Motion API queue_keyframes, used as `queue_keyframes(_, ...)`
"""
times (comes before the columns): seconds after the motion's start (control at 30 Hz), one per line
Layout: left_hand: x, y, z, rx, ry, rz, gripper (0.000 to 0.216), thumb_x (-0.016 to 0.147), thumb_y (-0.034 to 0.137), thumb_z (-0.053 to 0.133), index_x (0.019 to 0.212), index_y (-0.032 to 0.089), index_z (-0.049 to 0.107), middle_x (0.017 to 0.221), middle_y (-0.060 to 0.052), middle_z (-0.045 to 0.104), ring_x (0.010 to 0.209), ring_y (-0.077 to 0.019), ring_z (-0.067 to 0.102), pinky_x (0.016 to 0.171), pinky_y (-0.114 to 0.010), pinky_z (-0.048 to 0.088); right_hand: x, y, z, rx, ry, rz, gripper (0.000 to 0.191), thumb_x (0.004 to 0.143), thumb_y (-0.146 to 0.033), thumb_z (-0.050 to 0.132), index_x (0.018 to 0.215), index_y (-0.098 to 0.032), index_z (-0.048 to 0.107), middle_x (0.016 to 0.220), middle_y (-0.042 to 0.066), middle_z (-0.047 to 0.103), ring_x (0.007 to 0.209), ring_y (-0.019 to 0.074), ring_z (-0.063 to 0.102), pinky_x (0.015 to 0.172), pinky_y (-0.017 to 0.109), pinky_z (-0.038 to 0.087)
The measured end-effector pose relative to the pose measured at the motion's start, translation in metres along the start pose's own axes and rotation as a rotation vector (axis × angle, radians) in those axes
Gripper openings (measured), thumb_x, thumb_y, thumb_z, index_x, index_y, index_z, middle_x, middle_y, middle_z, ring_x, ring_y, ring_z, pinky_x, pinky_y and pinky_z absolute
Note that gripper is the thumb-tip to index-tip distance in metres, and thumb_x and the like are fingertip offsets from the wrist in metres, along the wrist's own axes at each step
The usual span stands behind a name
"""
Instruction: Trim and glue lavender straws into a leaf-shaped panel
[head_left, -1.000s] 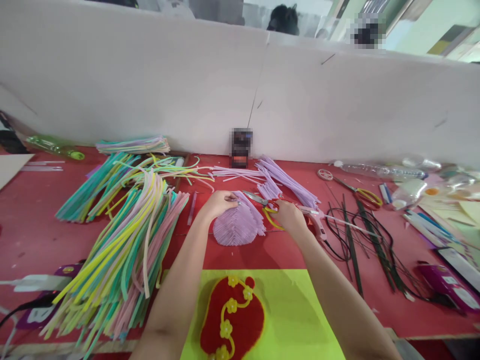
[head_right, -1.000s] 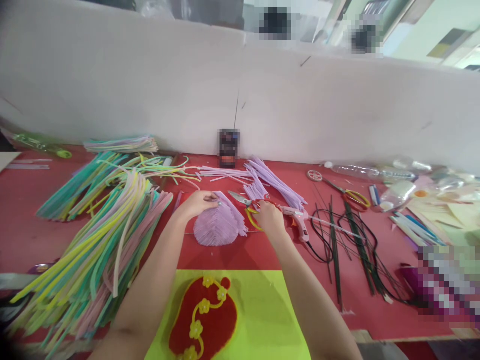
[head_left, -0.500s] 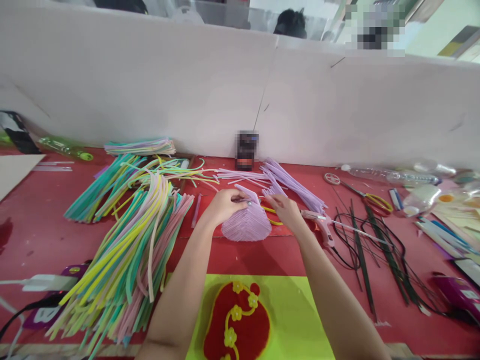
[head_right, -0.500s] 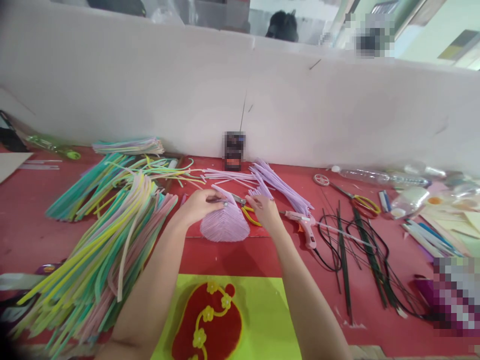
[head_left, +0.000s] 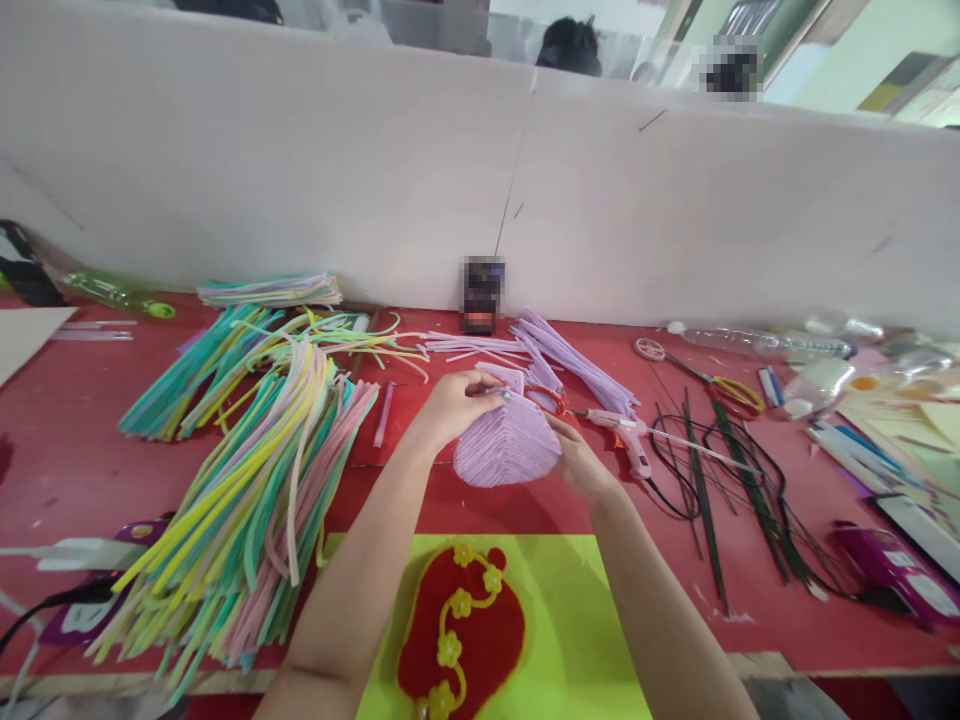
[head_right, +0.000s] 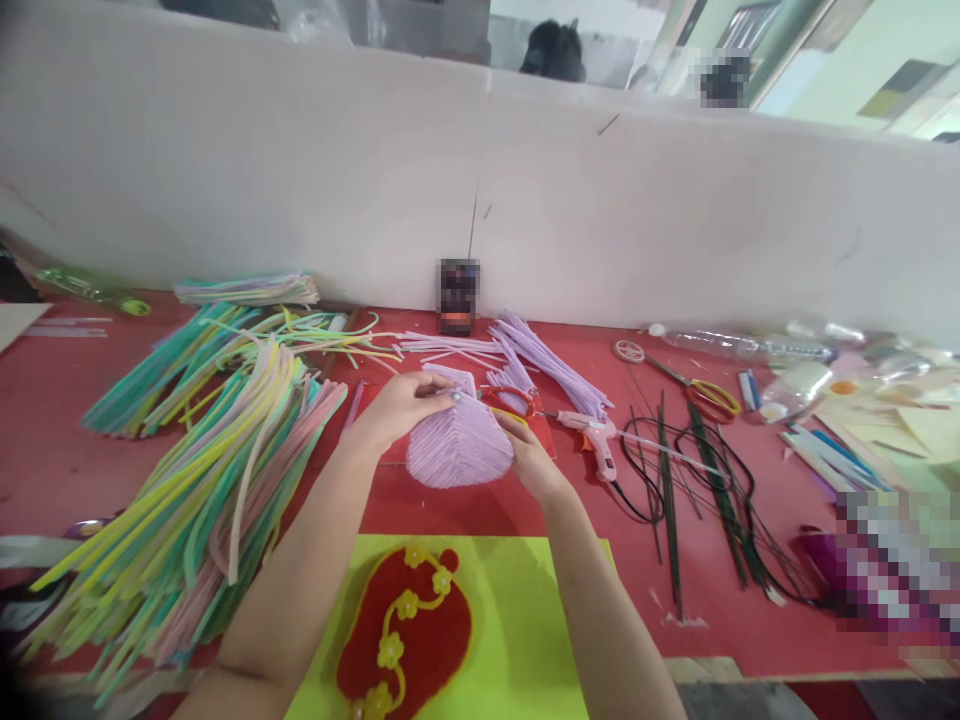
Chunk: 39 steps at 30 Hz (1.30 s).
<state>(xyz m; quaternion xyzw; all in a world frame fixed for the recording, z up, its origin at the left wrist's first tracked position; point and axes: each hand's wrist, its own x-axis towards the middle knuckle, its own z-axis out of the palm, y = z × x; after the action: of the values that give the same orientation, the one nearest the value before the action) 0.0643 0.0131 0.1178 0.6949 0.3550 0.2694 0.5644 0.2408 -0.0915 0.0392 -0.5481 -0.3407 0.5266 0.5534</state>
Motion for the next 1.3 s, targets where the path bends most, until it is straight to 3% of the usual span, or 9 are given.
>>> queue_keyframes(0.23,-0.006,-0.001,0.01,-0.045,0.006,-0.041,0.01,0.073,0.013,0.066,0.082,0.016,0.069,0.094,-0.005,0.073,0.092,-0.019,0.066,0.09,-0.036,0.047,-0.005,0.007,-0.007,-0.032,-0.106,-0.094,0.038,0.069,-0.032,0.076,0.106,-0.025,0.07,0.112,0.005,0.07,0.106,0.0258,0.063,0.095,0.039,0.045)
queue_keyframes(0.33,-0.007,-0.011,0.007,-0.082,0.037,-0.126,0.013,0.073,0.012,0.066,0.085,0.015,0.07,0.095,-0.007,0.073,0.091,-0.019,0.066,0.089,-0.035,0.047,-0.001,0.008,-0.003,-0.102,-0.115,-0.13,0.037,0.067,-0.031,0.077,0.102,-0.022,0.071,0.107,0.006,0.071,0.104,0.0258,0.064,0.095,0.04,0.045)
queue_keyframes(0.47,-0.01,-0.022,0.001,-0.099,0.07,-0.183,0.014,0.074,0.015,0.067,0.087,0.015,0.07,0.093,-0.007,0.073,0.089,-0.0189,0.066,0.088,-0.034,0.046,0.001,0.01,0.005,-0.172,-0.237,-0.09,0.043,0.066,-0.032,0.077,0.106,-0.022,0.07,0.104,0.007,0.072,0.101,0.0261,0.065,0.094,0.042,0.046)
queue_keyframes(0.63,-0.014,-0.017,-0.002,-0.165,0.057,-0.186,0.018,0.073,0.015,0.068,0.091,0.015,0.071,0.094,-0.007,0.073,0.091,-0.0191,0.066,0.088,-0.033,0.045,-0.003,0.003,0.01,-0.164,-0.326,-0.062,0.039,0.07,-0.034,0.074,0.106,-0.022,0.07,0.102,0.005,0.072,0.099,0.0245,0.065,0.092,0.04,0.047)
queue_keyframes(0.77,-0.019,-0.016,-0.004,-0.257,0.024,-0.21,0.017,0.071,0.019,0.071,0.088,0.016,0.073,0.092,-0.006,0.074,0.089,-0.0192,0.066,0.088,-0.033,0.045,-0.008,-0.007,0.009,-0.203,-0.366,-0.036,0.028,0.072,-0.036,0.072,0.094,-0.02,0.071,0.09,0.004,0.072,0.088,0.0222,0.065,0.082,0.035,0.05)
queue_keyframes(0.9,-0.023,-0.04,-0.008,-0.264,0.079,-0.227,0.023,0.068,0.022,0.073,0.09,0.016,0.073,0.091,-0.005,0.074,0.085,-0.0185,0.065,0.083,-0.032,0.046,-0.002,-0.005,0.004,-0.289,-0.259,-0.03,0.023,0.066,-0.034,0.074,0.08,-0.017,0.067,0.079,0.002,0.069,0.073,0.0172,0.063,0.069,0.03,0.048)
queue_keyframes(1.0,-0.023,-0.071,-0.009,-0.126,0.129,-0.257,0.025,0.066,0.024,0.072,0.09,0.015,0.072,0.085,-0.005,0.073,0.08,-0.0195,0.064,0.075,-0.03,0.046,0.007,0.008,0.0,-0.433,-0.142,-0.053,0.031,0.066,-0.039,0.073,0.086,-0.016,0.068,0.075,0.002,0.067,0.067,0.0157,0.059,0.063,0.029,0.046)
queue_keyframes(1.17,-0.013,-0.11,-0.008,0.056,0.124,-0.264,0.019,0.067,0.028,0.07,0.079,0.013,0.069,0.072,-0.001,0.068,0.07,-0.0178,0.061,0.068,-0.027,0.044,0.023,0.031,-0.007,-0.589,-0.022,-0.115,0.04,0.066,-0.043,0.072,0.095,-0.016,0.068,0.078,0.003,0.068,0.07,0.0172,0.06,0.066,0.03,0.047)
queue_keyframes(1.3,-0.005,-0.115,-0.009,0.25,0.122,-0.156,0.01,0.067,0.023,0.068,0.073,0.014,0.066,0.073,0.0,0.067,0.074,-0.0179,0.061,0.07,-0.027,0.044,0.035,0.038,-0.01,-0.624,0.092,-0.157,0.037,0.067,-0.04,0.072,0.095,-0.017,0.067,0.082,0.006,0.07,0.074,0.0198,0.064,0.07,0.033,0.05)
